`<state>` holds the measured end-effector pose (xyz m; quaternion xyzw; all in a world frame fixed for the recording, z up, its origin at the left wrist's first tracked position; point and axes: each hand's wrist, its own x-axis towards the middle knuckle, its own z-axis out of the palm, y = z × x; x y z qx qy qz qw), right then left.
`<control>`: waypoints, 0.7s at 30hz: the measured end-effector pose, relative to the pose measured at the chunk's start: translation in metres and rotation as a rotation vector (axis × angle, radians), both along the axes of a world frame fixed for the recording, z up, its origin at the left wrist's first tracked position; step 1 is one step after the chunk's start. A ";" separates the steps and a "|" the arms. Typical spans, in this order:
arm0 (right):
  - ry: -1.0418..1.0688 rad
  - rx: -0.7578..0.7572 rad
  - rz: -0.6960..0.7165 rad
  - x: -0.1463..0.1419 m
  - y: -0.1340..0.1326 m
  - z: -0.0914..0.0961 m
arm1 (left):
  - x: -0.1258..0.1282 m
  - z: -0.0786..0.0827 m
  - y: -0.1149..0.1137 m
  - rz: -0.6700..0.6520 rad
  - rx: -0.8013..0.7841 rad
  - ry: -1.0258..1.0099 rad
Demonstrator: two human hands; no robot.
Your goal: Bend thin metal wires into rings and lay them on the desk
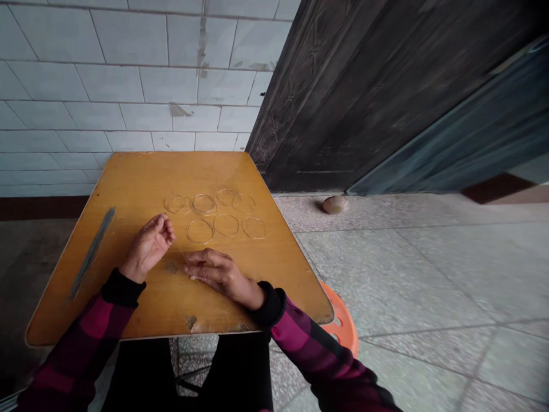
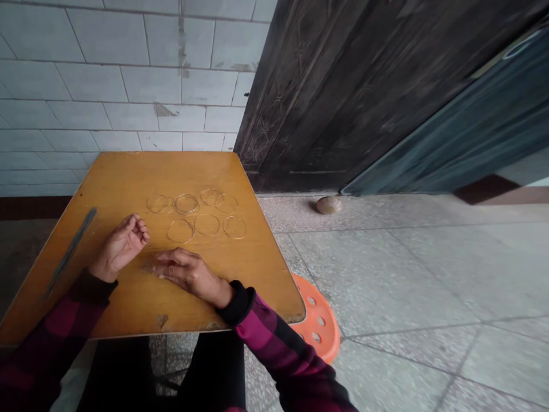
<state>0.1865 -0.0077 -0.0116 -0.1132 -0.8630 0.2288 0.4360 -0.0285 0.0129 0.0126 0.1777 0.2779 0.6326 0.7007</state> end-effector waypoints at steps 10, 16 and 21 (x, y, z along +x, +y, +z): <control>0.354 -0.729 0.313 0.005 0.010 0.013 | 0.002 0.019 -0.009 0.006 -0.051 -0.256; 0.806 -1.304 0.450 0.001 0.015 0.014 | 0.017 0.016 -0.019 -0.036 -0.047 -0.268; 0.903 -1.406 0.501 0.001 0.020 0.007 | 0.027 0.010 -0.027 -0.090 -0.048 -0.215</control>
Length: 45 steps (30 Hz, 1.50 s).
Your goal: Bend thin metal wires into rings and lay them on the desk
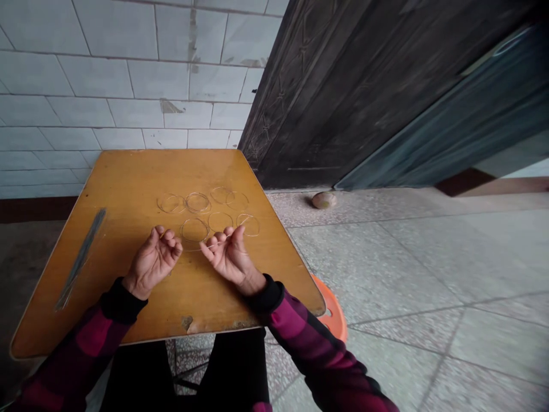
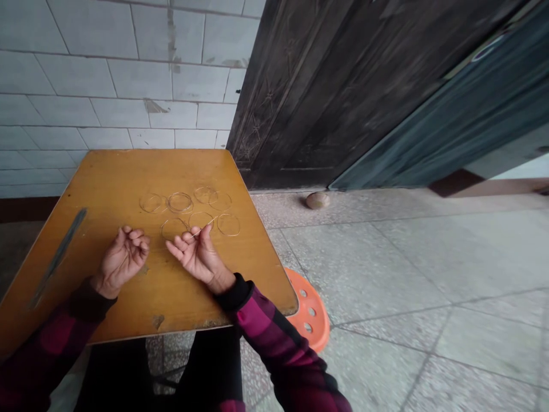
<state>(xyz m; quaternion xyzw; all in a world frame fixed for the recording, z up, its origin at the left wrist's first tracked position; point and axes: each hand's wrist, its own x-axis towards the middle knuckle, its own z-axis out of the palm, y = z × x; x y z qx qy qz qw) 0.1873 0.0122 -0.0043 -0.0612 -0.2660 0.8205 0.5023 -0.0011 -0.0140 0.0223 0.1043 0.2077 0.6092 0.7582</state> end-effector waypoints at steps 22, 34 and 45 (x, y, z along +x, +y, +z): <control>-0.066 0.068 0.205 -0.001 -0.008 0.006 | 0.007 0.000 -0.009 -0.237 0.160 0.089; -0.278 0.078 0.372 0.007 -0.009 0.008 | 0.003 -0.002 -0.008 -0.449 0.225 0.227; -0.410 0.097 0.368 0.007 -0.013 0.006 | 0.003 -0.003 -0.009 -0.515 0.254 0.342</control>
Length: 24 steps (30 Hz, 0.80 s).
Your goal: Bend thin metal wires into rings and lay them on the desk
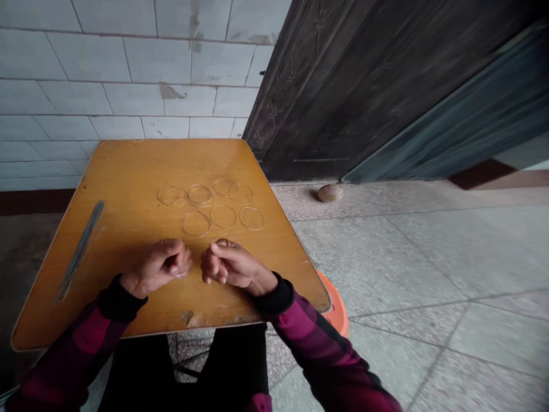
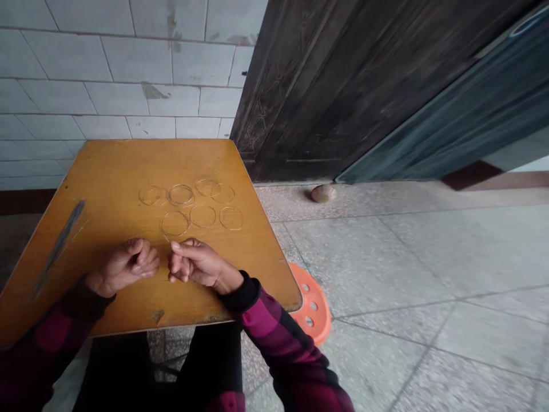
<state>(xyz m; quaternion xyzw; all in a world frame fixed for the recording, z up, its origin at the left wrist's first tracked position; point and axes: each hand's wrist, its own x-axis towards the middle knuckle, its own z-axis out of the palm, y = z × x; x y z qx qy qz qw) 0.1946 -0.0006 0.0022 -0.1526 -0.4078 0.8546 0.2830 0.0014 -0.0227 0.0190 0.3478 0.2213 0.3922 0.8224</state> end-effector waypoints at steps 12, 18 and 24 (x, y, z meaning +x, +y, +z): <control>0.026 -0.001 0.029 -0.002 -0.002 0.005 | -0.002 0.002 0.000 0.023 0.024 0.074; 0.041 -0.020 0.042 -0.004 -0.003 0.008 | 0.002 0.006 -0.001 0.040 0.063 0.145; 0.004 -0.005 0.064 -0.003 -0.003 0.006 | 0.002 0.005 -0.002 0.003 0.088 0.197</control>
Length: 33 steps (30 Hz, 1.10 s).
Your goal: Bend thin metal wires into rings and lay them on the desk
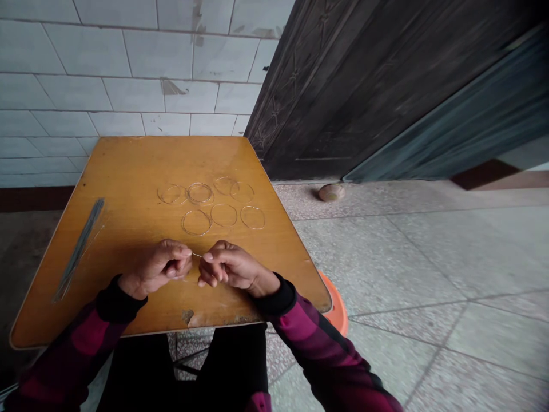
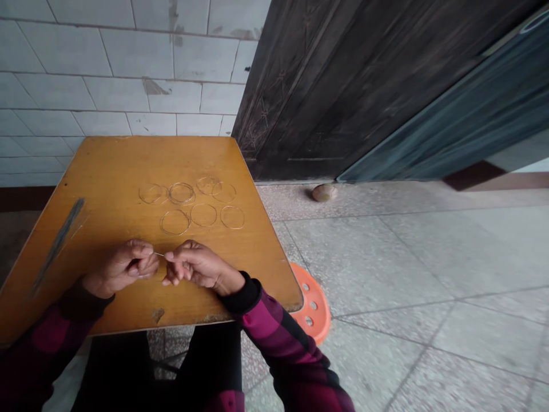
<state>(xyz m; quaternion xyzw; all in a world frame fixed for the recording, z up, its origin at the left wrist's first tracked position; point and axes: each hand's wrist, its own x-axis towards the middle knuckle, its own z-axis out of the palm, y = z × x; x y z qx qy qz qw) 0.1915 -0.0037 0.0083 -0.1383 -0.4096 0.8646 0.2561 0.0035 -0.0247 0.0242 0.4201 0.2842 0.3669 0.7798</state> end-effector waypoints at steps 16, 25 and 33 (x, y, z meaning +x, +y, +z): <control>-0.204 0.016 0.082 0.002 -0.001 -0.005 | -0.010 -0.002 0.005 -0.308 -0.257 0.031; -0.359 0.105 0.093 0.006 0.001 0.003 | -0.010 -0.011 0.008 -0.351 -0.267 0.060; -0.368 0.202 -0.020 0.010 0.003 0.010 | -0.009 -0.018 0.009 -0.377 -0.386 -0.049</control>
